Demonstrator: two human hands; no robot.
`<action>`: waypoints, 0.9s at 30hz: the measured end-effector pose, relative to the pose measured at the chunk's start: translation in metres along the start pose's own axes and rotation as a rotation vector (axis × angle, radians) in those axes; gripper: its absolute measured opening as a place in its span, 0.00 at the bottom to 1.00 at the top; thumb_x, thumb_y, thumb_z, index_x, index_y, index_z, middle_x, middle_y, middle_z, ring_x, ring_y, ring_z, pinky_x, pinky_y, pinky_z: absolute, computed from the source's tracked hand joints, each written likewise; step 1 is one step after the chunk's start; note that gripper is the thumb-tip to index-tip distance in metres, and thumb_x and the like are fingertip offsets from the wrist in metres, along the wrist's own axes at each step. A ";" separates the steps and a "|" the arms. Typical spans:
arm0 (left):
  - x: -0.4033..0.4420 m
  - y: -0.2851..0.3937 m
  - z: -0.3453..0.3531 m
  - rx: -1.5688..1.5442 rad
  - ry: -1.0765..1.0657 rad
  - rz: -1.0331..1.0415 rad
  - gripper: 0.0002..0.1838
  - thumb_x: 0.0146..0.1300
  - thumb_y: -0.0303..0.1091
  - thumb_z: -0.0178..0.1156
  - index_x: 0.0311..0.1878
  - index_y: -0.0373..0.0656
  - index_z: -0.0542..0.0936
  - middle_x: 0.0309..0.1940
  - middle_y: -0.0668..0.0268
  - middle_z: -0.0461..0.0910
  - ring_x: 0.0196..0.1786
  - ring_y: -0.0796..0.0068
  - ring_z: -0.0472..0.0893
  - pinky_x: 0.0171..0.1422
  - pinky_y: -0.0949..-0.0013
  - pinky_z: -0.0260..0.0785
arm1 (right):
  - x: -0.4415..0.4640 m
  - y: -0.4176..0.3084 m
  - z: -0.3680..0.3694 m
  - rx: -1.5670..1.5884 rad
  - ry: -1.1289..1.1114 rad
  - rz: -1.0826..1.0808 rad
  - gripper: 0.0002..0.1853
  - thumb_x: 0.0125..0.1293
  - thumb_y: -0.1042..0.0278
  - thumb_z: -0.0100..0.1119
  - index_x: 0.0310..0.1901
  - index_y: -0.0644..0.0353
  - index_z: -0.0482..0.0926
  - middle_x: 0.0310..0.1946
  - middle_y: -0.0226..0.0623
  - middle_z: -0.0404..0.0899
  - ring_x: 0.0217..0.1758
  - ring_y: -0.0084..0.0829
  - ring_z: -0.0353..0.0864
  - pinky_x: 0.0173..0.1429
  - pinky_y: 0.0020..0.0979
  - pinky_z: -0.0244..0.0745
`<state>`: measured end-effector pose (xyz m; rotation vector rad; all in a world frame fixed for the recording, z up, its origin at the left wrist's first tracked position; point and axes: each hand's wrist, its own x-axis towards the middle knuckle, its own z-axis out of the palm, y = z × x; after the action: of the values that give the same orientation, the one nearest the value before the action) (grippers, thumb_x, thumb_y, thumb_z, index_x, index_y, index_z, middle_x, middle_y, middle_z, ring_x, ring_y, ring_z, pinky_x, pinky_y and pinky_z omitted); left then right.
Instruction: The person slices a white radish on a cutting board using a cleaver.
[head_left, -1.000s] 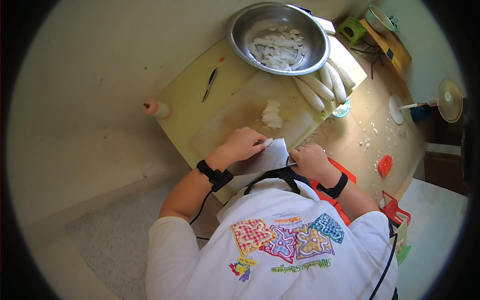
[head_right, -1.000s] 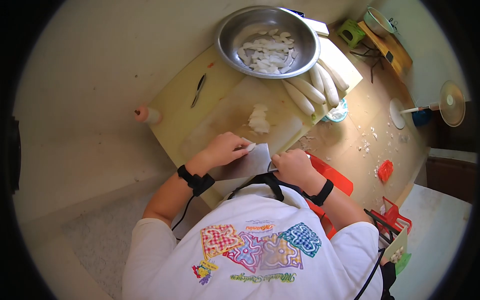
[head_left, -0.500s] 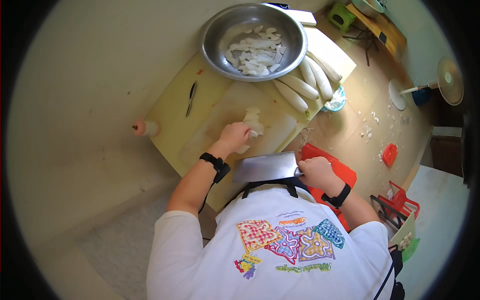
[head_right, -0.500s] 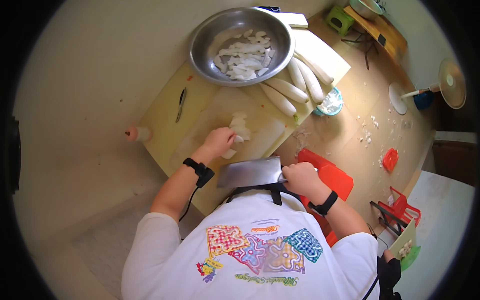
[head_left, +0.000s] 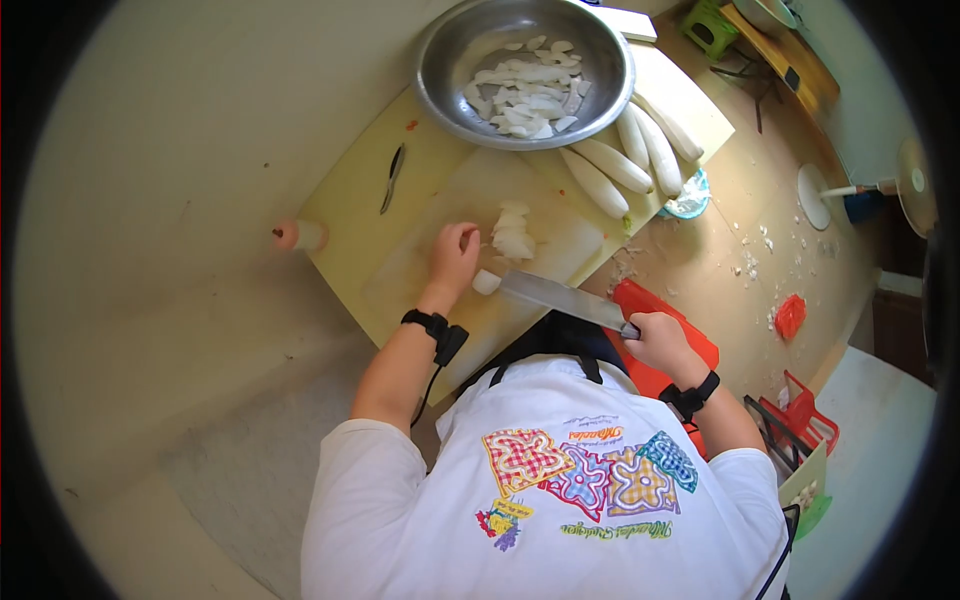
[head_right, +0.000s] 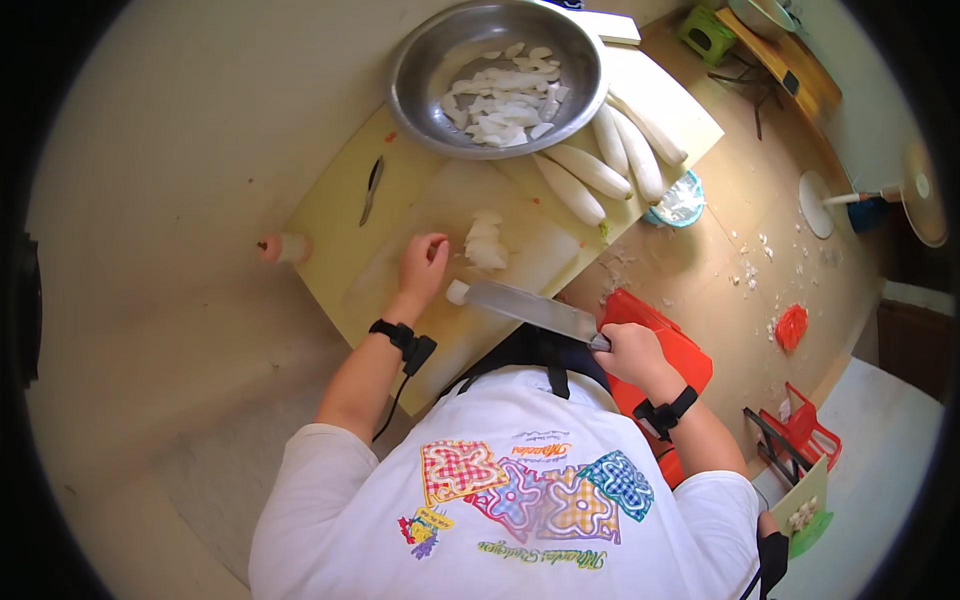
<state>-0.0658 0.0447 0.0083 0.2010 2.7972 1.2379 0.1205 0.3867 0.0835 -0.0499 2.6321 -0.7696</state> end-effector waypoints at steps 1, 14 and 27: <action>-0.010 -0.008 -0.006 0.004 0.014 -0.009 0.09 0.65 0.34 0.63 0.43 0.40 0.84 0.39 0.59 0.81 0.35 0.64 0.80 0.42 0.64 0.73 | 0.005 -0.003 0.001 0.068 -0.023 0.030 0.12 0.56 0.59 0.66 0.27 0.60 0.80 0.25 0.50 0.80 0.31 0.52 0.82 0.37 0.48 0.76; -0.080 -0.038 -0.005 0.017 -0.099 0.216 0.08 0.59 0.34 0.66 0.40 0.43 0.85 0.45 0.60 0.83 0.53 0.54 0.79 0.58 0.57 0.73 | 0.064 -0.071 0.014 0.260 -0.233 0.062 0.17 0.63 0.56 0.65 0.32 0.65 0.82 0.25 0.53 0.80 0.29 0.52 0.80 0.36 0.45 0.75; -0.075 -0.043 -0.008 0.032 -0.176 0.350 0.12 0.61 0.33 0.66 0.48 0.44 0.85 0.49 0.55 0.81 0.52 0.50 0.80 0.54 0.55 0.77 | 0.072 -0.092 0.031 0.223 -0.305 0.149 0.16 0.63 0.56 0.65 0.31 0.64 0.82 0.24 0.52 0.80 0.28 0.50 0.81 0.36 0.44 0.74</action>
<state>0.0035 -0.0013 -0.0166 0.7894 2.7054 1.1667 0.0593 0.2822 0.0819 0.0833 2.2234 -0.9189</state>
